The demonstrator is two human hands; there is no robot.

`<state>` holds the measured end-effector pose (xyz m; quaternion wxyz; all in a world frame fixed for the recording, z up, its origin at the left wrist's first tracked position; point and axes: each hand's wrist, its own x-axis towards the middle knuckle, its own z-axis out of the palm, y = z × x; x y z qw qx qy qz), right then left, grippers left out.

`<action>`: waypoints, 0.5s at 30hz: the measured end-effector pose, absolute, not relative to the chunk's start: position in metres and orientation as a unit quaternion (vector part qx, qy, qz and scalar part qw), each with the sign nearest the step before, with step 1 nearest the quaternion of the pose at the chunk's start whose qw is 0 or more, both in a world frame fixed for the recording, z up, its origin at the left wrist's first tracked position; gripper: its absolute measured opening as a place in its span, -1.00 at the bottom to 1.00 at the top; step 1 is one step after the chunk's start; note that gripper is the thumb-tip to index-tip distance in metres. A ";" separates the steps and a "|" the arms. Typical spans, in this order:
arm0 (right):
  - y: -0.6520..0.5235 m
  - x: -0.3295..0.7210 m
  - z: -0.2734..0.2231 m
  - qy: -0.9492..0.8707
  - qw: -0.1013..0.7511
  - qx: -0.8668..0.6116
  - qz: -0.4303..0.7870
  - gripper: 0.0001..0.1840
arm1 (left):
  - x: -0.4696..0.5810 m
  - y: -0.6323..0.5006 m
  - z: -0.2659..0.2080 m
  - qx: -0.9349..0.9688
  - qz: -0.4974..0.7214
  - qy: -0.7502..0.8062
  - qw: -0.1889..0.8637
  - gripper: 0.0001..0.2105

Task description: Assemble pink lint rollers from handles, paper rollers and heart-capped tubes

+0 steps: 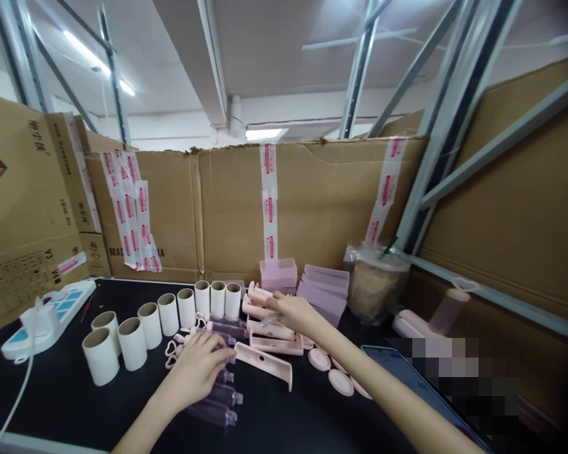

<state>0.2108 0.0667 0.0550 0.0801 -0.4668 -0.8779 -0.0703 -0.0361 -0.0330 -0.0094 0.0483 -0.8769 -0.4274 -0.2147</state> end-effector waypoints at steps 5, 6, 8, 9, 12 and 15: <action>0.043 0.253 0.070 -0.865 0.157 -0.476 -0.012 -0.63 | -0.040 -0.025 -0.019 -0.868 -0.241 -0.434 -0.001 -0.57; 0.037 0.267 0.073 -0.860 0.173 -0.479 -0.004 -0.63 | -0.040 -0.025 -0.019 -0.865 -0.248 -0.436 -0.013 -0.56; 0.030 0.297 0.075 -0.840 0.224 -0.494 0.026 -0.74 | -0.041 -0.024 -0.019 -0.859 -0.260 -0.440 -0.032 -0.56; 0.029 0.313 0.074 -0.835 0.227 -0.501 0.032 -0.77 | -0.041 -0.024 -0.019 -0.855 -0.265 -0.443 -0.039 -0.58; 0.038 0.357 0.062 -0.848 0.151 -0.508 -0.006 -0.78 | -0.041 -0.025 -0.018 -0.847 -0.268 -0.455 -0.054 -0.61; 0.055 0.388 0.044 -0.842 0.059 -0.530 -0.081 -0.77 | -0.043 -0.024 -0.018 -0.843 -0.263 -0.465 -0.061 -0.62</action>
